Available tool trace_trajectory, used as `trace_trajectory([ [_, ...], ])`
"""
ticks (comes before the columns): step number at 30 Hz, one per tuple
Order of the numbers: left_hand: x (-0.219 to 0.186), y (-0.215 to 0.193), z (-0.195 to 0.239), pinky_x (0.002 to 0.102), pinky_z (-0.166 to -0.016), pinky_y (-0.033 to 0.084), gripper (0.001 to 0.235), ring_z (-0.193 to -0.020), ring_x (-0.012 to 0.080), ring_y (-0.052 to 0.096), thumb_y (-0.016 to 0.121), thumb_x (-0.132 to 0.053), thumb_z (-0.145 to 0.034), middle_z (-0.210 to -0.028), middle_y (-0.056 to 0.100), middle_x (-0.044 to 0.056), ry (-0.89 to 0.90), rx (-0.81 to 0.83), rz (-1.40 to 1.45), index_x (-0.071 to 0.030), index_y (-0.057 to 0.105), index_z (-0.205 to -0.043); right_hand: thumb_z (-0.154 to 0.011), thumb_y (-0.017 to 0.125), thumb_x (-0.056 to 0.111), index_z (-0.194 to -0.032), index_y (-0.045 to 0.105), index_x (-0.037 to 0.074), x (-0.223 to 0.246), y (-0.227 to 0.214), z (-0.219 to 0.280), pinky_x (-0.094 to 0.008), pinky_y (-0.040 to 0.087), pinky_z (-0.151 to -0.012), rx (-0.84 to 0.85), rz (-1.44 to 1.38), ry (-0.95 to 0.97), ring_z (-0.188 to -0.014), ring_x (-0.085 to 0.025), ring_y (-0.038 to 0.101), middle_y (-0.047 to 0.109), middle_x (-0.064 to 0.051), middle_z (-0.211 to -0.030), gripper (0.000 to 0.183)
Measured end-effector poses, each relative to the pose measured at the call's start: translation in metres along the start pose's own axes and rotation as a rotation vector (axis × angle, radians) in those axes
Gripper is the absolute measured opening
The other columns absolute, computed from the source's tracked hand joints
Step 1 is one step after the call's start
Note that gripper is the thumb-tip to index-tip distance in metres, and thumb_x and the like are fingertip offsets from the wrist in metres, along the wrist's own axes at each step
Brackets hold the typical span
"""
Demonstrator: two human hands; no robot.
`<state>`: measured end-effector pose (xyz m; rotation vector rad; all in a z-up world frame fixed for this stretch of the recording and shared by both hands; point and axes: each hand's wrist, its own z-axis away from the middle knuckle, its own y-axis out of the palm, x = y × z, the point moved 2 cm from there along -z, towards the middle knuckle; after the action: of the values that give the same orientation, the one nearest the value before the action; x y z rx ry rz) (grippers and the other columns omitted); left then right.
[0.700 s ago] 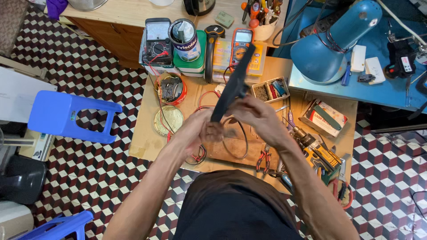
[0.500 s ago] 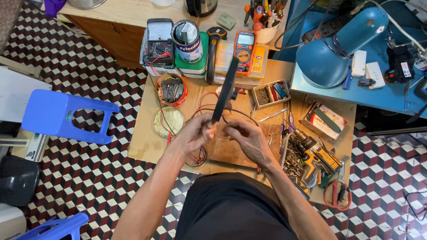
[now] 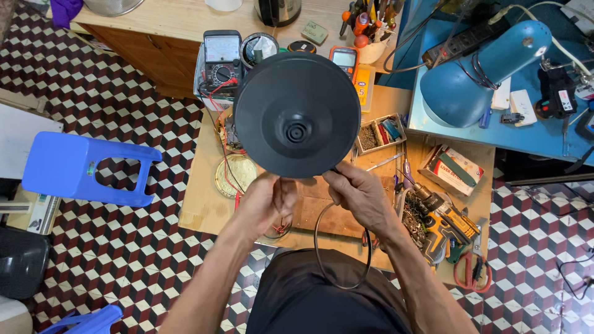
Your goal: The person works on a small black circular electronic device, connecting and disconnecting wires, and using a multimeter to test electrical continuity. They also briefly handle a metal kettle and a power plug, stripping wires and making connections.
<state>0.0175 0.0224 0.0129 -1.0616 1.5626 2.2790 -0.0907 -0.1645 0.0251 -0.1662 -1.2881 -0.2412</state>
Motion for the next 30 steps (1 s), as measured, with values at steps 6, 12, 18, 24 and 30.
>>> trace_trajectory([
  [6,0.044,0.013,-0.028,0.035,-0.106,0.046,0.047,-0.119,0.0081,0.060,0.066,-0.008,-0.078,-0.117,0.066,-0.009,0.042,-0.316,0.223,-0.017,0.060,-0.124,-0.102,0.060,0.026,-0.113,0.076,0.002,-0.014,0.006,-0.003,-0.021,0.026,-0.045,-0.126,-0.076,0.093,-0.052,-0.002,0.036,0.043,0.007,-0.061,0.031],
  [12,0.083,-0.008,-0.072,0.035,-0.095,0.052,0.042,-0.108,0.0184,0.067,0.081,-0.024,-0.090,-0.114,0.072,0.007,-0.061,-0.215,0.175,-0.004,0.067,-0.124,-0.105,0.059,0.029,-0.105,0.074,0.004,-0.055,-0.003,-0.001,-0.021,0.027,-0.041,-0.197,-0.130,0.197,-0.048,-0.001,0.038,0.051,0.005,-0.060,0.029],
  [18,0.051,-0.044,-0.123,0.032,-0.079,0.063,0.031,-0.093,0.0204,0.074,0.076,-0.011,-0.092,-0.110,0.073,0.010,0.099,-0.321,0.234,0.000,0.065,-0.119,-0.103,0.064,0.023,-0.098,0.052,-0.003,-0.088,-0.008,0.075,-0.022,0.022,-0.039,-0.314,-0.435,0.428,-0.045,-0.002,0.032,0.049,0.005,-0.064,0.029],
  [24,0.052,-0.090,-0.143,0.033,-0.084,0.062,0.033,-0.095,0.0224,0.075,0.079,-0.011,-0.089,-0.111,0.073,0.012,0.022,-0.414,0.149,-0.001,0.066,-0.119,-0.096,0.063,0.016,-0.119,0.071,-0.003,-0.102,-0.002,0.167,-0.020,0.022,-0.042,-0.510,-0.457,0.470,-0.047,-0.002,0.030,0.044,0.005,-0.059,0.031],
  [30,0.093,-0.130,-0.153,0.025,-0.071,0.059,0.033,-0.088,0.0167,0.071,0.084,-0.024,-0.084,-0.102,0.072,0.005,-0.160,-0.514,0.413,-0.010,0.070,-0.110,-0.097,0.061,0.017,-0.124,0.076,0.006,-0.086,0.019,0.177,-0.024,0.027,-0.044,-0.561,-0.176,0.512,-0.049,-0.006,0.037,0.049,0.001,-0.057,0.033],
])
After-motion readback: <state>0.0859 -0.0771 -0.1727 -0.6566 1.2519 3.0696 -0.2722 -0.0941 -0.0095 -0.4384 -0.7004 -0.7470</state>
